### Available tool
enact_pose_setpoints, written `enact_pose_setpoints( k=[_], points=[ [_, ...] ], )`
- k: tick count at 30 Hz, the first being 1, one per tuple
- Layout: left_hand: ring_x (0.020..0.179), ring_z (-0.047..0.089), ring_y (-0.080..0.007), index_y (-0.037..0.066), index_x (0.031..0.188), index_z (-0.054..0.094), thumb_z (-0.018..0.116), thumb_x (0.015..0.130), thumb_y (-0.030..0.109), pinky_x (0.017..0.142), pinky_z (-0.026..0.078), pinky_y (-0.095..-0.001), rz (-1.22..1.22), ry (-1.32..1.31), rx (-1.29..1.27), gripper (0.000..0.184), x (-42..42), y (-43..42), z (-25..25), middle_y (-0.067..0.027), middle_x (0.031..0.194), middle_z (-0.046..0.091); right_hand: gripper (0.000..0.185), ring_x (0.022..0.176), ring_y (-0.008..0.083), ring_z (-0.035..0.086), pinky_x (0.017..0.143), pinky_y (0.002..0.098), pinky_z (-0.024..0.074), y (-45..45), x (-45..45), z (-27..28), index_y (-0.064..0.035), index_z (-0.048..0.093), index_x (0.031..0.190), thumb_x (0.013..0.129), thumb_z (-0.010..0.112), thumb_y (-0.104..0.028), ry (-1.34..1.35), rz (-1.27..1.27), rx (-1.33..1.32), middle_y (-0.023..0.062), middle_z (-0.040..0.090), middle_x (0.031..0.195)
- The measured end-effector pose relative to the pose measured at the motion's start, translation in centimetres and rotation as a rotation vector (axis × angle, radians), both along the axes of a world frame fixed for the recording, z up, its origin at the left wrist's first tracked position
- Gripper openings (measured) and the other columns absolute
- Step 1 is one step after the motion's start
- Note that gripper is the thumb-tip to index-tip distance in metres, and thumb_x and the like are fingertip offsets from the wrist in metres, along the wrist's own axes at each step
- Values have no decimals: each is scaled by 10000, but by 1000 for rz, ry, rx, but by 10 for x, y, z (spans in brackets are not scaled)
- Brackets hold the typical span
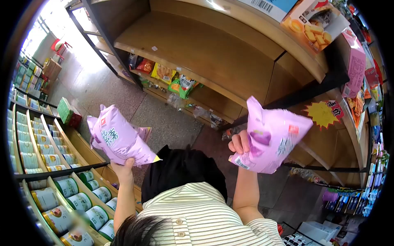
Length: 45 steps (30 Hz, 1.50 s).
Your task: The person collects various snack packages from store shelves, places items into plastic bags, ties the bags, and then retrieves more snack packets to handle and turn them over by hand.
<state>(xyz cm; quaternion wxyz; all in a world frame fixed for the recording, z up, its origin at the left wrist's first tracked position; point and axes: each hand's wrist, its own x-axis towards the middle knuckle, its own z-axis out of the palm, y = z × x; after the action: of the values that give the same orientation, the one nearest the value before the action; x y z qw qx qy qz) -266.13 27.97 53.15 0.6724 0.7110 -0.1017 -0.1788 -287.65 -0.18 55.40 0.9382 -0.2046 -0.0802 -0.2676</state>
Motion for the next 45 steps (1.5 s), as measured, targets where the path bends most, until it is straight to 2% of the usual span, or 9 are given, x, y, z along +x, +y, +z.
enact_pose_setpoints(
  k=[6,22,26,29,30,31,34,44,45],
  points=[
    [926,501,-177,-52,1102,409,755,579,230,840,379,-301,-29,-12,-42,688,9,-24,0,-89,1021,507,286,627,164,442,596,293,318,6,-5,8,-76,527,897,834,442,-342,-14,21,-169,52,492,689],
    [930,503,-178,-62,1087,424,775,561,228,841,378,-300,-176,-18,-146,696,71,-5,3,-94,1007,521,305,632,155,435,620,297,322,54,30,14,-58,491,927,822,452,-341,-4,-124,-161,45,484,706],
    [929,505,-176,-50,1090,425,761,574,190,841,382,-300,-231,19,-125,662,77,5,-4,-92,1004,522,311,633,153,434,626,298,323,67,36,-5,-53,482,935,819,454,-341,23,-178,-34,43,482,710],
    [907,514,-171,-46,1079,431,746,583,143,823,396,-298,-262,32,-131,617,77,4,-12,-88,986,527,336,660,154,438,646,296,344,69,41,-26,-30,474,923,798,466,-342,72,-404,382,51,475,757],
    [888,520,-166,-46,1071,436,738,587,119,805,407,-294,-269,46,-133,594,76,2,-12,-86,972,531,373,755,214,465,708,324,410,69,45,-25,-25,485,971,785,494,-349,43,-475,476,100,488,849],
    [888,520,-166,-46,1071,436,738,587,119,805,407,-294,-276,61,-135,594,74,1,-9,-86,972,531,369,751,208,477,715,298,425,74,44,-19,2,487,942,779,506,-328,142,-563,583,104,490,854],
    [810,533,-153,-39,1040,452,729,588,101,735,434,-273,-278,114,-93,549,73,-3,0,-76,907,543,376,775,206,491,716,291,436,79,41,-19,16,485,943,779,516,-321,75,-525,564,113,494,876],
    [834,531,-155,-41,1038,455,737,598,150,752,425,-275,-273,86,-135,557,72,-1,-13,-77,926,546,398,843,230,507,754,314,464,79,45,-13,-4,483,1020,787,525,-324,50,-440,445,134,490,947],
    [817,536,-155,-44,1037,456,737,600,146,721,437,-272,-274,97,-143,553,70,-2,-9,-81,920,549,406,847,233,505,757,316,463,77,46,-14,-8,482,1030,788,523,-331,56,-434,423,136,491,952]
  ],
)
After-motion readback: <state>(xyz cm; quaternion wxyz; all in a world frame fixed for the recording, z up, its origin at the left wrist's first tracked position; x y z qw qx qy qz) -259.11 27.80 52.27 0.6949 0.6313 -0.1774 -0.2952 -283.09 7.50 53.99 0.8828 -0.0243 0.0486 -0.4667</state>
